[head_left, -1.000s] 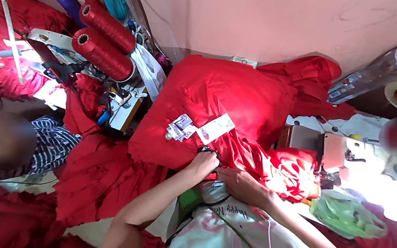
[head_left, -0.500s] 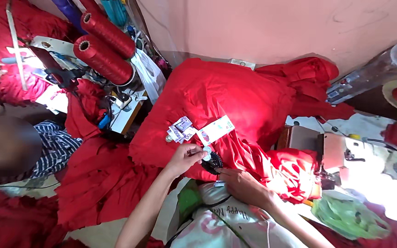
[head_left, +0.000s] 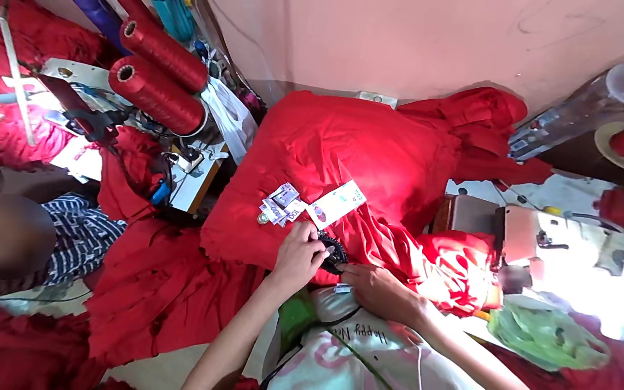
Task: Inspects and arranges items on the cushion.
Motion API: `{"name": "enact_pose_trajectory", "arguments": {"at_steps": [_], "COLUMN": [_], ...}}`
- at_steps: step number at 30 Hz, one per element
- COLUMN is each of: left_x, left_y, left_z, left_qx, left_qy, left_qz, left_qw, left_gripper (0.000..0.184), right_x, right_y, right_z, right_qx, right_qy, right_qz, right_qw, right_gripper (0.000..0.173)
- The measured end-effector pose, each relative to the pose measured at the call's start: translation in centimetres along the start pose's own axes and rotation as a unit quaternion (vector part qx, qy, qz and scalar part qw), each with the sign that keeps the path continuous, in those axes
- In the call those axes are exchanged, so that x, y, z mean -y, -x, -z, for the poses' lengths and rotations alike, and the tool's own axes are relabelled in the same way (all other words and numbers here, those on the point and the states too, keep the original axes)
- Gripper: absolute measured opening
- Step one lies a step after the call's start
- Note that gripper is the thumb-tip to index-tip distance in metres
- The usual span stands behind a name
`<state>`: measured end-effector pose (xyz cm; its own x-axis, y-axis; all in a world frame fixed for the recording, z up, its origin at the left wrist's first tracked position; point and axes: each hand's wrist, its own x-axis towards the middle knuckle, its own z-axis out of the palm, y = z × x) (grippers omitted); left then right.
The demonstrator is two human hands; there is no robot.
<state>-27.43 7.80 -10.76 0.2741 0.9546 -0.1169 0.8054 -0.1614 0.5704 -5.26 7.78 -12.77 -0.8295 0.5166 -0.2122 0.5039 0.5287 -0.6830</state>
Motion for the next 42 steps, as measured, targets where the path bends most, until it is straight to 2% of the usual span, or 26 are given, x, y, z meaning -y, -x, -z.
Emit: {"name": "enact_pose_trajectory", "arguments": {"at_steps": [2,3,6,10,15,17,21,24,28,31,36,39,42], "left_x": [-0.5,-0.5,-0.6,-1.4,-2.4,-2.6,-2.2,-1.2,-0.9,-0.8,0.8,1.8,2.1], "left_y": [-0.4,-0.6,-1.5,-3.2,-3.7,-3.8,-3.4,-2.9,-2.9,-1.9,0.4,0.7,1.0], "left_z": [0.5,0.5,-0.1,-0.5,-0.4,-0.4,-1.3,-3.0,-2.1,-1.2,-0.7,-0.4,0.0], "left_qx": [0.102,0.125,0.133,0.222,0.244,0.251,0.221,0.139,0.176,0.169,0.027,0.013,0.016], "left_qy": [-0.054,-0.069,-0.111,-0.187,-0.208,-0.228,-0.255,-0.226,-0.186,-0.155,-0.026,0.091,0.156], "left_qz": [0.011,0.014,0.024,0.102,0.117,0.116,0.123,0.105,0.108,0.083,0.039,0.054,0.065], "left_qw": [0.993,0.990,0.985,0.951,0.940,0.934,0.933,0.958,0.961,0.970,0.999,0.994,0.985], "left_gripper": [0.028,0.030,0.027,0.034,0.035,0.034,0.032,0.022,0.025,0.026,0.024,0.025,0.028], "right_x": [0.1,0.1,0.1,0.2,-0.1,0.1,-0.3,-0.3,-0.1,0.0,-0.1,-0.1,0.0], "right_y": [-0.1,-0.1,-0.2,-0.3,-0.4,-0.4,-0.5,-0.6,-0.6,-0.7,-0.5,-0.5,-0.5], "right_z": [0.1,0.0,-0.3,-0.4,-0.8,-0.6,-1.3,-1.5,-1.1,-0.7,-0.5,-0.6,-0.6], "right_qx": [0.007,0.009,0.007,0.014,-0.006,0.013,-0.013,-0.016,-0.004,0.004,-0.016,-0.029,-0.030], "right_qy": [0.000,0.002,0.010,0.020,0.026,0.025,0.029,0.030,0.024,0.023,0.012,0.014,0.015], "right_qz": [-0.004,-0.005,-0.001,0.001,0.027,0.020,0.038,0.045,0.042,0.036,0.033,0.034,0.029], "right_qw": [1.000,1.000,1.000,1.000,0.999,0.999,0.999,0.998,0.999,0.999,0.999,0.999,0.999], "right_gripper": [0.024,0.024,0.024,0.025,0.025,0.027,0.026,0.026,0.025,0.024,0.021,0.020,0.019]}}
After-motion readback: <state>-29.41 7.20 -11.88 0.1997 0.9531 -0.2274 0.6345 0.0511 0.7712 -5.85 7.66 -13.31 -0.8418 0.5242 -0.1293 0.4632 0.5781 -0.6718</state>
